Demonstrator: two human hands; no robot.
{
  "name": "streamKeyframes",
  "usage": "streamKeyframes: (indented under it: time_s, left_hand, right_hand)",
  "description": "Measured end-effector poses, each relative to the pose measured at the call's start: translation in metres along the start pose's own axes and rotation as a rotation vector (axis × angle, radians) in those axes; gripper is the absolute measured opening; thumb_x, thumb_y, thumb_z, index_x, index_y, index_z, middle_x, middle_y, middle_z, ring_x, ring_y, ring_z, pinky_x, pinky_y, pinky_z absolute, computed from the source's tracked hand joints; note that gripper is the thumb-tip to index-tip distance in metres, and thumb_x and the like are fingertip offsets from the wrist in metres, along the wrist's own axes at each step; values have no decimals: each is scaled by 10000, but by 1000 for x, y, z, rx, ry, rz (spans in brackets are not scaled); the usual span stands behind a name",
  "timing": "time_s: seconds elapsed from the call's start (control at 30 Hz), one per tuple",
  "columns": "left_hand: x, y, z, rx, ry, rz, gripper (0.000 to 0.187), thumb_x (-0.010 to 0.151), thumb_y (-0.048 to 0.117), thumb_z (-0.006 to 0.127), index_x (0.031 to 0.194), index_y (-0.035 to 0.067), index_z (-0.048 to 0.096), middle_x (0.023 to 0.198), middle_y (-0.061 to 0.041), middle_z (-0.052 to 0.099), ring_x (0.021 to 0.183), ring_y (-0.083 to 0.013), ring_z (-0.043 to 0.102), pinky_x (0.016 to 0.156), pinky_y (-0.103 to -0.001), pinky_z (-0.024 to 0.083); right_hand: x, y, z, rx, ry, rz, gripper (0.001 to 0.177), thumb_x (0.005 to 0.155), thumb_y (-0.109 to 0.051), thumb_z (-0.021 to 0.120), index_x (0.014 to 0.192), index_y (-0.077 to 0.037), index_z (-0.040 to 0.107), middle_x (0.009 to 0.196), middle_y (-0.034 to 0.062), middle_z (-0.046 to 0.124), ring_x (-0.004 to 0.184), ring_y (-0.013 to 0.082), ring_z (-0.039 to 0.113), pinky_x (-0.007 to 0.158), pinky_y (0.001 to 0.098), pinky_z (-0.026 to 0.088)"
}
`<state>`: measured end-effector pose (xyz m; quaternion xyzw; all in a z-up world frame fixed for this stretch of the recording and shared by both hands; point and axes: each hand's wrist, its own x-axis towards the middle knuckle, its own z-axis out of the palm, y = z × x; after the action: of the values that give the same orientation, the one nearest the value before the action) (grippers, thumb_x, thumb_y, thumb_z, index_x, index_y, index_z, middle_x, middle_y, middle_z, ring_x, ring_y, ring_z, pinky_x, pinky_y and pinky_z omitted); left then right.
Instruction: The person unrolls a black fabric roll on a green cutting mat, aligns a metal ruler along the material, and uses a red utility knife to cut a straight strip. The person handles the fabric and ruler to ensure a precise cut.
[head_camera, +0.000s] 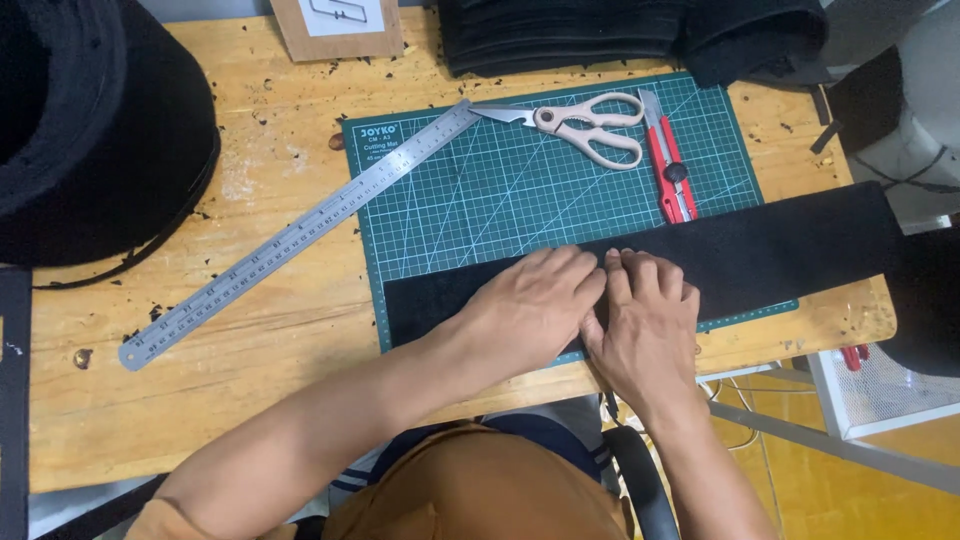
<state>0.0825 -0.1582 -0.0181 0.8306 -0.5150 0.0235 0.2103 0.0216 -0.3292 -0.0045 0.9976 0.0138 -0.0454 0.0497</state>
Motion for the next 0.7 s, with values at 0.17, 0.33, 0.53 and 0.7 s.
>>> streamKeyframes:
  time_s: [0.17,0.33,0.53,0.7]
  left_hand:
    - [9,-3,12,-2,-71,-59,414,960,140,470,1326,-26,570,1194,-176,593,1261,-349,555,1043,-469,459]
    - [8,-1,12,52,-56,-77,410,975,156,452,1331,-3,579,1188,-155,595,1280,-320,539,1074,-453,440]
    - [5,-1,13,22,94,-66,377,1007,159,427,1283,-2,627,1153,-164,612,1259,-316,554,1083,-447,443]
    - [3,-2,14,10,183,-55,393,1012,178,403,1270,8,646,1164,-156,618,1247,-302,565,1070,-440,456]
  right_hand:
    - [-1,1,2,16,46,-12,724,1004,-603,333,1477,-110,575,1307,116,557,1258,285,434,932,443,388]
    - [0,1,2,32,72,-7,715,1006,-605,345,1472,-118,583,1289,100,560,1230,279,438,924,446,387]
    - [0,1,1,32,79,-16,685,996,-578,367,1461,-133,602,1303,100,578,1233,280,459,929,451,396]
    - [0,1,-1,42,86,-11,672,996,-571,381,1449,-131,612,1298,103,587,1219,282,470,927,446,394]
